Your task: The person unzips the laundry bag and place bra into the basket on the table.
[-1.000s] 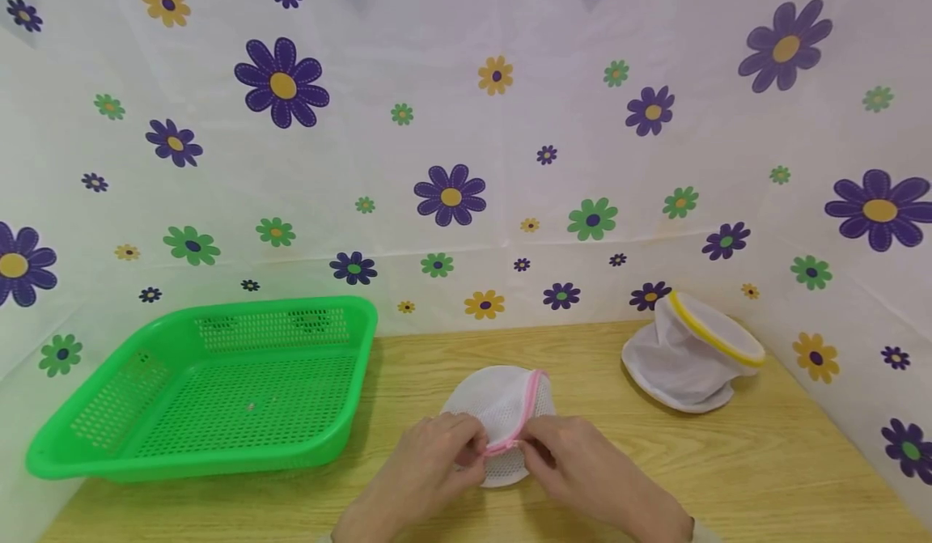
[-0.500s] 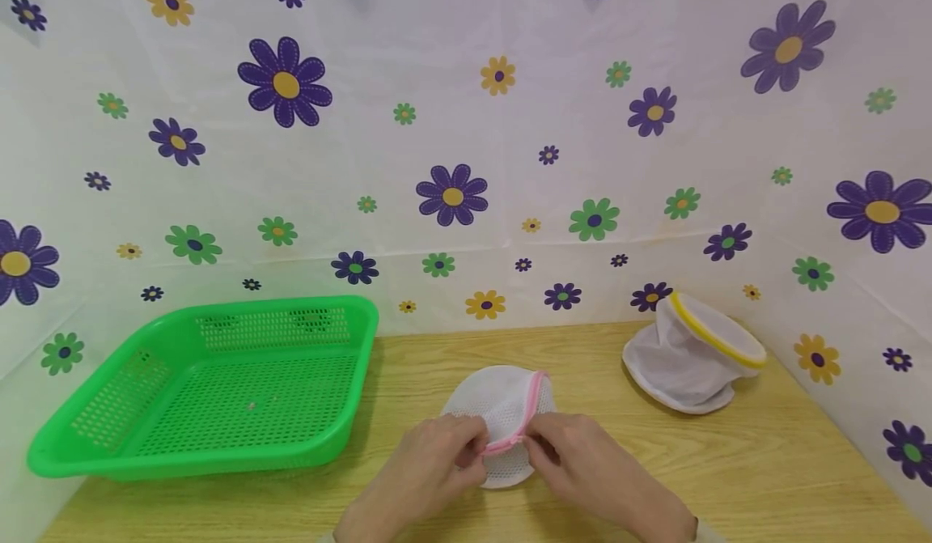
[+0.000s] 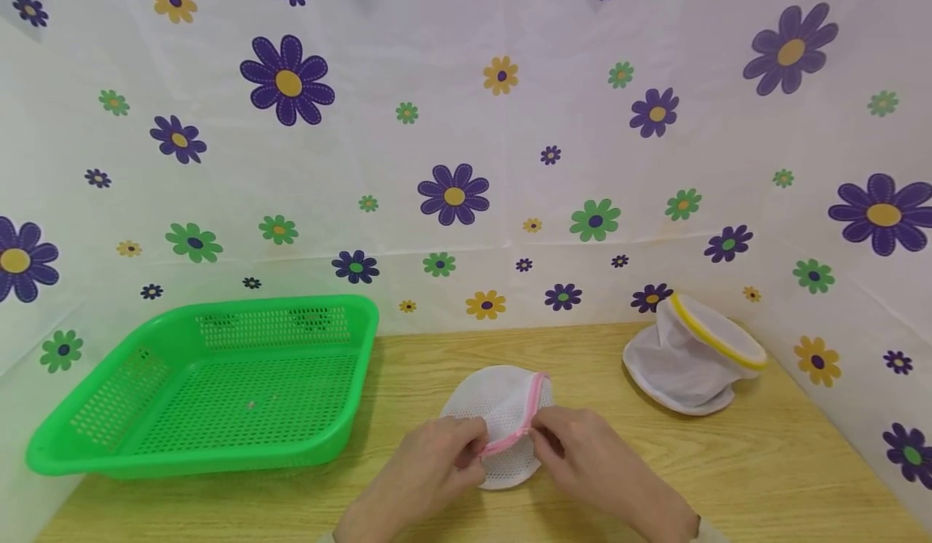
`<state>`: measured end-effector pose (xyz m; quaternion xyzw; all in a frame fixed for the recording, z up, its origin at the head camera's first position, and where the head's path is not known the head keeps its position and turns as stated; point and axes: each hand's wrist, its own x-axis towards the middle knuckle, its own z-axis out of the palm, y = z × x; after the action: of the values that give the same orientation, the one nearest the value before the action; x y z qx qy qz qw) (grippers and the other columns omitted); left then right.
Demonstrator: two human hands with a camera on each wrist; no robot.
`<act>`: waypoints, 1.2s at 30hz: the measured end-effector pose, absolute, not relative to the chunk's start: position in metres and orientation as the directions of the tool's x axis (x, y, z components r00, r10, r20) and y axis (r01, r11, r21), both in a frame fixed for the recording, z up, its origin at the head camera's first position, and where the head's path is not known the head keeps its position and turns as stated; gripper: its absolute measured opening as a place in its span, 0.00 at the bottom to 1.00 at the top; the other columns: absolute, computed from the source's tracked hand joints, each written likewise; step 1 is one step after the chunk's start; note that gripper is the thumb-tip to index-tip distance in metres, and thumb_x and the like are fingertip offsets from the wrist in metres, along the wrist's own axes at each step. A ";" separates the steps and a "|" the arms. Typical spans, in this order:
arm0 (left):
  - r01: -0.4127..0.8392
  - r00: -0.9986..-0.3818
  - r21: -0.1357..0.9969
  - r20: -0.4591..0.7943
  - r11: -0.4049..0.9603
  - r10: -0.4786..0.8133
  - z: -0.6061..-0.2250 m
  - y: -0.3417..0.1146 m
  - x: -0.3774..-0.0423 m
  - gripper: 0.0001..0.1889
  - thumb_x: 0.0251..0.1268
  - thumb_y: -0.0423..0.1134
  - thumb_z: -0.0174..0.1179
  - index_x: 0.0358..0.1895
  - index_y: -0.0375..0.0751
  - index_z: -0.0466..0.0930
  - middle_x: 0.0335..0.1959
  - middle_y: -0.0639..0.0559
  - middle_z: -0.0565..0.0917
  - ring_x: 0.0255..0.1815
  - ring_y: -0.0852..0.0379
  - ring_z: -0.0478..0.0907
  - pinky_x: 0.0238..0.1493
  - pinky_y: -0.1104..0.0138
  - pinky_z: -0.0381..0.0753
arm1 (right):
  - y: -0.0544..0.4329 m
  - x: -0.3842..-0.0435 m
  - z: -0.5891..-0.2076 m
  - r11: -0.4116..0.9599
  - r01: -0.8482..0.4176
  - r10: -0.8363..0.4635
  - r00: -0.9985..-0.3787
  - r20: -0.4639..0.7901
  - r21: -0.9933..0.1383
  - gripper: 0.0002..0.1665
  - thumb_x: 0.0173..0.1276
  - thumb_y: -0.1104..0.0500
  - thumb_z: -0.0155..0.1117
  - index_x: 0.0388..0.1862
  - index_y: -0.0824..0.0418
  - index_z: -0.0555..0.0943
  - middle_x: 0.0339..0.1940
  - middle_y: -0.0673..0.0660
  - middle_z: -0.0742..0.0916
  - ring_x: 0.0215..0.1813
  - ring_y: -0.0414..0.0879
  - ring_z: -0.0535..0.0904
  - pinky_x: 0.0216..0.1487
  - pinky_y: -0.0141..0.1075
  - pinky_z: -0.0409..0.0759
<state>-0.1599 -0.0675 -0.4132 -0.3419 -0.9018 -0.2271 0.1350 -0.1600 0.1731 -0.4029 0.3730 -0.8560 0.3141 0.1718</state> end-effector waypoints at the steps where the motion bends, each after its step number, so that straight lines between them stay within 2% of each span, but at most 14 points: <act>1: 0.679 -0.729 0.318 0.399 0.662 0.556 -0.413 -0.068 -0.160 0.11 0.49 0.34 0.63 0.27 0.51 0.69 0.21 0.65 0.65 0.25 0.69 0.60 0.27 0.77 0.57 | 0.174 -0.161 -0.403 0.522 -0.754 -0.531 -0.653 0.539 -0.400 0.10 0.65 0.70 0.66 0.33 0.55 0.82 0.25 0.37 0.79 0.30 0.24 0.69 0.28 0.21 0.73; 10: 0.666 -0.738 0.301 0.397 0.682 0.546 -0.414 -0.068 -0.160 0.11 0.50 0.35 0.64 0.27 0.51 0.69 0.21 0.65 0.65 0.24 0.69 0.60 0.26 0.77 0.57 | 0.178 -0.166 -0.405 0.512 -0.758 -0.520 -0.648 0.557 -0.404 0.11 0.64 0.71 0.66 0.33 0.55 0.82 0.23 0.37 0.79 0.28 0.23 0.68 0.27 0.23 0.74; 16: 0.614 -0.769 0.215 0.378 0.759 0.515 -0.408 -0.068 -0.156 0.10 0.53 0.41 0.67 0.32 0.54 0.74 0.25 0.66 0.70 0.27 0.67 0.64 0.33 0.73 0.64 | 0.177 -0.164 -0.404 0.502 -0.752 -0.534 -0.658 0.531 -0.427 0.10 0.67 0.69 0.66 0.32 0.53 0.82 0.23 0.35 0.78 0.27 0.23 0.66 0.25 0.23 0.71; 22: 0.649 -0.697 0.124 0.493 0.750 0.521 -0.406 -0.062 -0.153 0.10 0.56 0.45 0.70 0.37 0.55 0.79 0.31 0.66 0.79 0.31 0.68 0.71 0.39 0.71 0.73 | 0.173 -0.159 -0.398 0.500 -0.704 -0.551 -0.707 0.442 -0.504 0.07 0.71 0.66 0.64 0.35 0.54 0.83 0.25 0.36 0.79 0.28 0.24 0.67 0.27 0.25 0.73; 26: 0.659 -0.668 0.117 0.545 0.743 0.507 -0.406 -0.060 -0.153 0.08 0.56 0.42 0.69 0.33 0.53 0.78 0.28 0.66 0.78 0.28 0.69 0.69 0.38 0.71 0.71 | 0.169 -0.157 -0.396 0.495 -0.698 -0.555 -0.712 0.429 -0.518 0.07 0.72 0.65 0.63 0.36 0.55 0.84 0.26 0.37 0.80 0.29 0.24 0.69 0.27 0.25 0.74; 33: 0.692 -0.639 0.121 0.562 0.712 0.525 -0.407 -0.061 -0.152 0.08 0.54 0.38 0.68 0.32 0.52 0.77 0.23 0.66 0.73 0.25 0.71 0.63 0.32 0.79 0.62 | 0.170 -0.157 -0.398 0.498 -0.694 -0.544 -0.717 0.435 -0.521 0.07 0.72 0.65 0.64 0.36 0.53 0.84 0.26 0.37 0.80 0.29 0.25 0.69 0.28 0.25 0.74; 36: 0.694 -0.647 0.135 0.550 0.708 0.529 -0.407 -0.061 -0.152 0.07 0.55 0.38 0.67 0.33 0.52 0.77 0.24 0.66 0.73 0.25 0.71 0.63 0.31 0.79 0.60 | 0.172 -0.157 -0.399 0.494 -0.700 -0.539 -0.712 0.449 -0.516 0.08 0.71 0.65 0.64 0.36 0.53 0.83 0.26 0.36 0.79 0.29 0.25 0.68 0.27 0.25 0.73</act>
<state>-0.1516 -0.0613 -0.4069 -0.3428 -0.8914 -0.1693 0.2433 -0.1573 0.1716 -0.3993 0.3615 -0.8566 0.3498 0.1147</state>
